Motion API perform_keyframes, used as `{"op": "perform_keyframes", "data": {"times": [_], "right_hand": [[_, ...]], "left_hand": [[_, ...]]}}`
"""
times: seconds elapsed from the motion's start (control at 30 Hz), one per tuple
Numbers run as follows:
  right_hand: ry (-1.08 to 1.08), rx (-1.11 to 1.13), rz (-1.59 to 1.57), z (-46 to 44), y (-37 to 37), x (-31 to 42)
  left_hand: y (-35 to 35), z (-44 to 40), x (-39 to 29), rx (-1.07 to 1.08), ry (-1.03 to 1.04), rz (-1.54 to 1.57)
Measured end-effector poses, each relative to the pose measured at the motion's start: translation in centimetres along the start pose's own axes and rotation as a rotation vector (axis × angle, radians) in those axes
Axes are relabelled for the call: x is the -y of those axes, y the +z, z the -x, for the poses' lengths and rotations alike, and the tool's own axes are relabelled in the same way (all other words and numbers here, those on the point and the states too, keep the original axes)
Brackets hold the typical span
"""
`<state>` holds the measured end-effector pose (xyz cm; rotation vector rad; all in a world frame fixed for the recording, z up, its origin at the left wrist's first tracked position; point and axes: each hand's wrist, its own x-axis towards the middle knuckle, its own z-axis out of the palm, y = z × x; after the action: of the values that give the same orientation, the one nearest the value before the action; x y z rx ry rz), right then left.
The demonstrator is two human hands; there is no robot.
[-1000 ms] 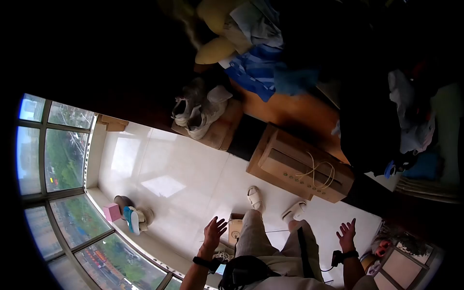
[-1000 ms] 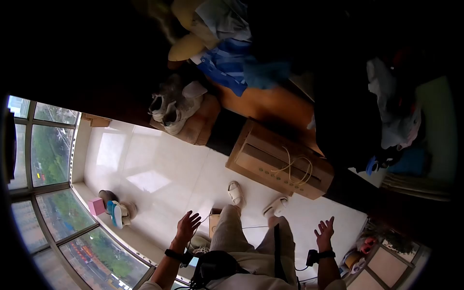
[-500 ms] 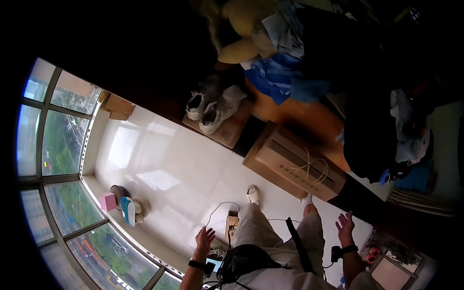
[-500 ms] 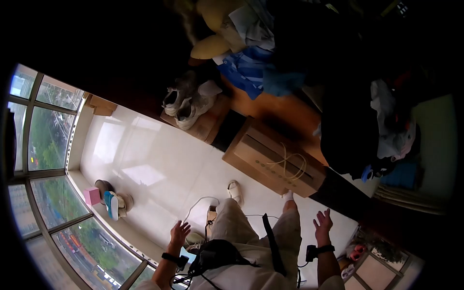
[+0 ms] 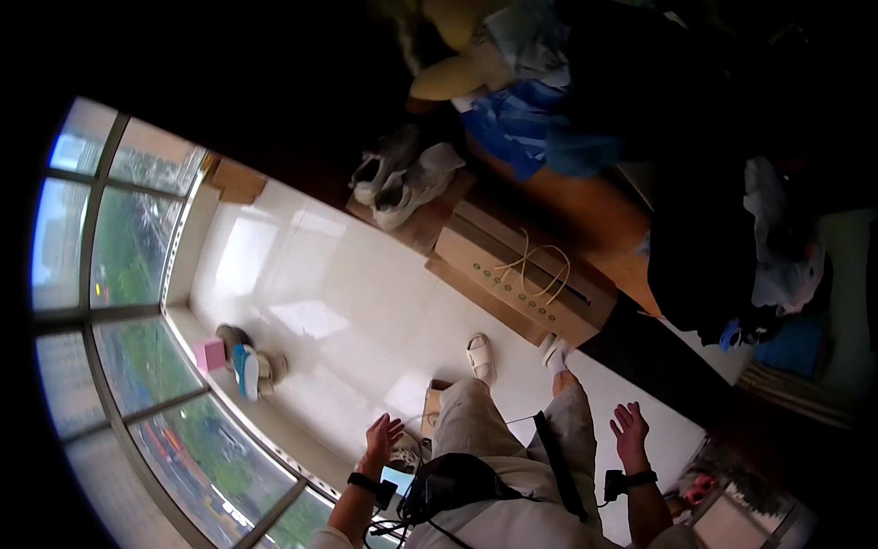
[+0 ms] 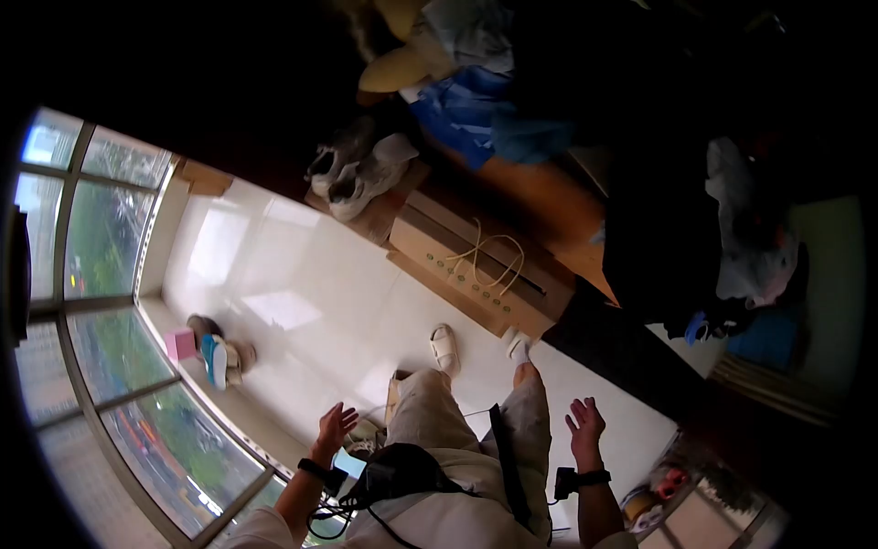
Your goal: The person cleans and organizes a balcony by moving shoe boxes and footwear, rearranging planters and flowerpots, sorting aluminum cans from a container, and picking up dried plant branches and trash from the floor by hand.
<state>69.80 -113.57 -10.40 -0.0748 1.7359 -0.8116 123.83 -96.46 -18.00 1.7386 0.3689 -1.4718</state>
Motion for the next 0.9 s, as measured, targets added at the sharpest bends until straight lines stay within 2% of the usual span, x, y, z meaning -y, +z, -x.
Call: {"op": "perform_keyframes", "data": {"times": [0.1,0.17,0.23,0.33,0.47,0.6,0.67,0.77,0.9], "right_hand": [[0.059,0.126,0.145,-0.9,1.9,1.7],[0.023,0.26,0.331,-1.5,3.0,2.4],[0.0,0.375,0.518,-1.2,4.3,3.1],[0.023,0.539,0.757,-3.1,4.6,3.0],[0.032,0.724,1.001,-6.2,2.8,2.2],[0.023,0.728,1.203,-7.3,1.0,2.5],[0.028,0.735,1.257,-8.2,-0.2,2.3],[0.02,0.755,1.339,-8.9,-0.4,1.5],[0.006,0.813,1.448,-9.2,1.7,-1.7]], "left_hand": [[-0.5,2.4,3.8,0.052,0.045,0.139],[-1.5,3.4,7.8,-0.049,-0.036,0.136],[-0.4,7.0,11.4,-0.184,0.014,0.249],[0.3,10.7,18.5,-0.351,-0.066,0.378],[2.5,15.6,30.4,-0.452,-0.04,0.549],[6.5,18.9,40.9,-0.543,-0.177,0.687],[8.6,20.7,44.0,-0.576,-0.234,0.727],[10.6,22.4,47.4,-0.576,-0.268,0.772],[11.0,23.7,47.8,-0.569,-0.223,0.82]]}}
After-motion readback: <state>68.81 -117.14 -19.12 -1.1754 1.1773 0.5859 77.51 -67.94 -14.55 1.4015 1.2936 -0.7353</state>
